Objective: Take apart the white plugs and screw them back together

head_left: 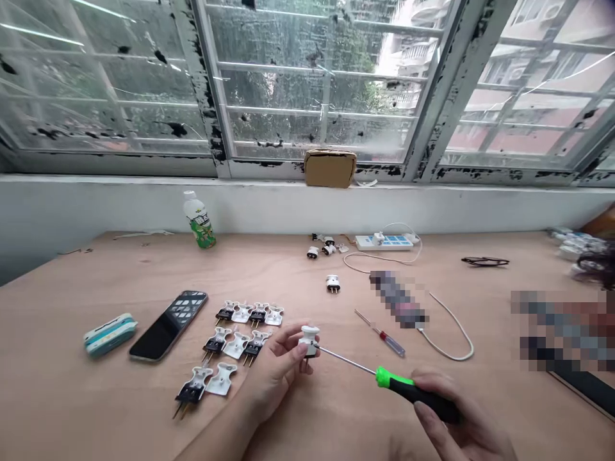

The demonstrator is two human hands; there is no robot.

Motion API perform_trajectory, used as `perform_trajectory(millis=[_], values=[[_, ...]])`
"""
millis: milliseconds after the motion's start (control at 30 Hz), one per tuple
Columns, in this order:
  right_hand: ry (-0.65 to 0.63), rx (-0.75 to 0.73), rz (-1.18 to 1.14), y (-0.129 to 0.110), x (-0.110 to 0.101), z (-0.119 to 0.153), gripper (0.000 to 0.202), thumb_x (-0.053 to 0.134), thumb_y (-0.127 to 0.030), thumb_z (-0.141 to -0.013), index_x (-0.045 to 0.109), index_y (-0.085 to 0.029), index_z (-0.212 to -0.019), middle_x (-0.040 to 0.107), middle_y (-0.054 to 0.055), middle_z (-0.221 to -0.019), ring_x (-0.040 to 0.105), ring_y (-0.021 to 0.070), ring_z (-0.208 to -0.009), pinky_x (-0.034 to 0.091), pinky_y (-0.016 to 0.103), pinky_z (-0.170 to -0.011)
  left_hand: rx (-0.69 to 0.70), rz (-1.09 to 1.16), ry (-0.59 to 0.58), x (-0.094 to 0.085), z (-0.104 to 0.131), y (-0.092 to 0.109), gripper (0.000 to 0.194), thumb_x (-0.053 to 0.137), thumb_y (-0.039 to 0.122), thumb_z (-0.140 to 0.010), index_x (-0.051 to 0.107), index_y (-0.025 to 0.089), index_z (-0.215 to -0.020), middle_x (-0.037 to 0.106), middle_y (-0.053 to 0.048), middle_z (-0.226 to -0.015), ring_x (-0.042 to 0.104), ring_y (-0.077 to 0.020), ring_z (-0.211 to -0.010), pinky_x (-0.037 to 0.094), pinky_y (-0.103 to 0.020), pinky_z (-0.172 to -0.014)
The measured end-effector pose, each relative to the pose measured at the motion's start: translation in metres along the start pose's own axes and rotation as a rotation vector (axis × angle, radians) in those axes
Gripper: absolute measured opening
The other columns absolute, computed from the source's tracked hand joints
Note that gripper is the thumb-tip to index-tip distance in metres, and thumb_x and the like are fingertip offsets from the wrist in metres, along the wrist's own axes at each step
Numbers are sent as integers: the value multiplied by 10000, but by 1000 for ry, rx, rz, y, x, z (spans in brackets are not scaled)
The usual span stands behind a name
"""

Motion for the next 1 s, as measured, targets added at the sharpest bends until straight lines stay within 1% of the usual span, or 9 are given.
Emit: perform_trajectory(millis=[67, 167, 367, 500, 633, 800, 867, 1000], values=[[-22, -35, -3, 4, 0, 0, 231, 706, -350, -836, 680, -268, -1050, 708, 47, -1090, 690, 229, -1070, 585, 262, -915, -3, -8, -4, -1, 0, 0, 415, 870, 265, -697, 709, 223, -1078, 746, -94, -1054, 703, -177, -858, 511, -228, -651], [-55, -31, 2, 10, 2, 0, 245, 684, -315, -858, 657, -288, -1100, 689, 39, -1132, 673, 216, -1111, 573, 239, -930, -11, -23, -16, -3, 0, -2, 417, 861, 261, -711, 703, 224, -1095, 744, -99, -1070, 709, -192, -892, 517, -227, -657], [-61, 9, -21, 17, 3, 3, 271, 688, -316, -856, 647, -296, -1122, 678, 39, -1167, 652, 224, -1154, 557, 245, -963, -9, -22, -18, -5, -3, -5, 416, 855, 246, -719, 697, 225, -1104, 742, -104, -1096, 715, -198, -893, 530, -239, -665], [-75, 15, -18, 17, 2, 3, 264, 685, -315, -861, 644, -303, -1121, 673, 38, -1174, 642, 222, -1167, 551, 250, -972, -9, -8, -39, -2, -3, -5, 428, 865, 247, -705, 693, 218, -1097, 749, -112, -1084, 720, -212, -911, 530, -243, -682], [-90, 12, 16, 17, 2, 1, 257, 682, -320, -863, 643, -309, -1117, 675, 34, -1163, 649, 213, -1148, 558, 229, -947, -33, -10, -28, 0, -2, -4, 446, 873, 254, -694, 682, 217, -1094, 750, -115, -1077, 725, -215, -905, 530, -239, -660], [-95, 72, 17, 21, 2, 2, 265, 680, -346, -863, 647, -305, -1122, 676, 38, -1174, 644, 224, -1157, 560, 233, -936, -35, -14, -26, 1, 0, -3, 457, 867, 250, -705, 658, 197, -1108, 745, -130, -1083, 724, -213, -909, 538, -238, -656], [-104, 103, 17, 23, 2, 2, 255, 682, -366, -859, 659, -304, -1106, 689, 33, -1140, 664, 214, -1109, 568, 210, -896, -30, -22, -28, 1, 0, -3, 454, 857, 243, -718, 643, 193, -1115, 746, -132, -1079, 724, -221, -921, 548, -246, -655], [-104, 221, 35, 26, 3, 1, 252, 678, -438, -849, 692, -282, -1046, 712, 34, -1049, 691, 198, -1003, 573, 159, -788, -34, -75, -30, 1, 2, -3, 430, 827, 239, -751, 606, 184, -1115, 743, -140, -1075, 726, -252, -922, 577, -291, -643]])
Point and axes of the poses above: each hand's wrist, its own z-axis away from the middle knuckle, its own x-axis out of the palm, y = z × x, the point moved 4 cm from there along -z, towards the middle knuckle
